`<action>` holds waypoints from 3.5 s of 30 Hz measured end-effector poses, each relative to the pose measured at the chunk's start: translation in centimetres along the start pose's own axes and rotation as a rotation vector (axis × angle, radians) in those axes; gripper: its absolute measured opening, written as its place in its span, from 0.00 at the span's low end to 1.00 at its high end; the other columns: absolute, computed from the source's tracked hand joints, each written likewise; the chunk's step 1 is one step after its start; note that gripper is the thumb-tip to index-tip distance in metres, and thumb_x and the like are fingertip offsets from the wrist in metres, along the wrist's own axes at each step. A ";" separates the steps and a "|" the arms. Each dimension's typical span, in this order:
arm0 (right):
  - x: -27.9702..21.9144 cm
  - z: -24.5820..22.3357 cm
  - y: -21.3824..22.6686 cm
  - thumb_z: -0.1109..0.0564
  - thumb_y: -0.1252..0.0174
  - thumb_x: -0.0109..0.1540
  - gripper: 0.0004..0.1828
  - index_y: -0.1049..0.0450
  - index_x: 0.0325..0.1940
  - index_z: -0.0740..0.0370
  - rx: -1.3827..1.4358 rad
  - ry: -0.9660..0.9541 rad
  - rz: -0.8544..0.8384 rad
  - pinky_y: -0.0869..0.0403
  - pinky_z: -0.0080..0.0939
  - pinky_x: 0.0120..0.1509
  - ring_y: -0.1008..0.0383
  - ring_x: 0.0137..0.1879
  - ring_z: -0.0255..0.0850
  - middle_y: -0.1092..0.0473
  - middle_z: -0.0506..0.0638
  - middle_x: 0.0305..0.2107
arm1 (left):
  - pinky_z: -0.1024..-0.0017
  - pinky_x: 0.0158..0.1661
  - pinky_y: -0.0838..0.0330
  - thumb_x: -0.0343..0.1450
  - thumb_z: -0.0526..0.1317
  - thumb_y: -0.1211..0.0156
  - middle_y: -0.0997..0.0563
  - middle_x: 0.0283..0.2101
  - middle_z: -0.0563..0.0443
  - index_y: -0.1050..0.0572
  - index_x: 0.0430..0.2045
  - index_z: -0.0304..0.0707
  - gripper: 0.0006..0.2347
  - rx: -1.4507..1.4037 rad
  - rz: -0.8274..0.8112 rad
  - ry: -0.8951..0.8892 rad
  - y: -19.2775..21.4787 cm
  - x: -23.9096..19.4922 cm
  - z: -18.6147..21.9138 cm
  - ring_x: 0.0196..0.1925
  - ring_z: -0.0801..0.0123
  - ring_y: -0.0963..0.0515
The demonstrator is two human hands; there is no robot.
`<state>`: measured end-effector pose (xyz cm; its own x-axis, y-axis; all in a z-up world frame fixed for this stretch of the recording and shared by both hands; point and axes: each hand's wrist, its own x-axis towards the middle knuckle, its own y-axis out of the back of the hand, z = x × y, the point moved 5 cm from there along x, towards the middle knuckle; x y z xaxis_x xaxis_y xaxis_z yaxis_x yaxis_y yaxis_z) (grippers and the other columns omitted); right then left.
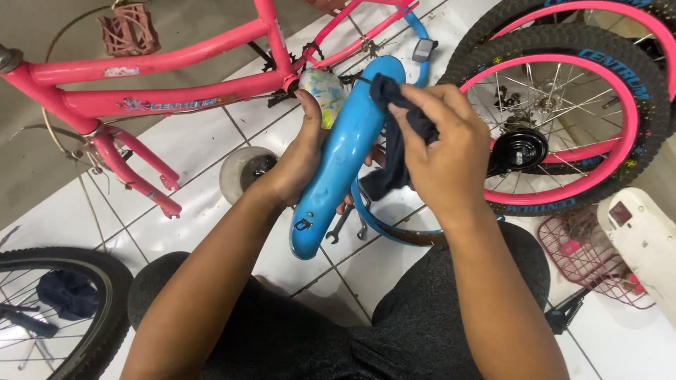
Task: The person sits on the floor and cleans a blue bicycle mudguard using a dark cloth. They repeatedly dip the cloth into a bucket of water and wipe the mudguard thoroughly, turning it over to clean both sides. A pink bicycle frame and other bicycle parts are visible in the background.
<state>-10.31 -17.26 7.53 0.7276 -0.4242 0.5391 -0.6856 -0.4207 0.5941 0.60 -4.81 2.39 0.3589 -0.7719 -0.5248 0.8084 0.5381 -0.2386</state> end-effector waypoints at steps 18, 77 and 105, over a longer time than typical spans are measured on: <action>-2.4 -0.7 -3.9 0.60 0.36 0.57 0.20 0.18 0.51 0.42 0.040 -0.104 -0.294 0.23 0.48 0.48 0.20 0.44 0.51 0.25 0.43 0.38 | 0.61 0.21 0.18 0.54 0.78 0.88 0.18 0.34 0.25 0.32 0.59 0.23 0.57 0.001 0.085 0.057 2.3 0.8 -1.1 0.24 0.48 0.15; -2.4 1.0 -5.5 0.52 0.37 0.65 0.10 0.22 0.48 0.59 0.122 -0.152 -0.152 0.23 0.50 0.50 0.20 0.47 0.56 0.23 0.55 0.37 | 0.56 0.20 0.19 0.59 0.43 0.43 0.20 0.28 0.32 0.28 0.41 0.25 0.21 -0.353 -0.013 0.022 5.7 2.7 -4.0 0.21 0.48 0.16; -2.0 -2.8 -4.1 0.62 0.34 0.63 0.07 0.21 0.46 0.60 0.179 0.023 -0.051 0.24 0.53 0.50 0.21 0.45 0.57 0.25 0.54 0.35 | 0.54 0.18 0.20 0.57 0.41 0.40 0.21 0.24 0.32 0.29 0.49 0.31 0.25 -0.438 0.024 -0.062 4.8 0.2 -1.8 0.19 0.44 0.17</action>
<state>-8.92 -12.42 5.69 0.7603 -0.3812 0.5259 -0.6400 -0.5779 0.5064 3.74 -1.75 -0.28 0.4134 -0.7689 -0.4877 0.5303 0.6388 -0.5574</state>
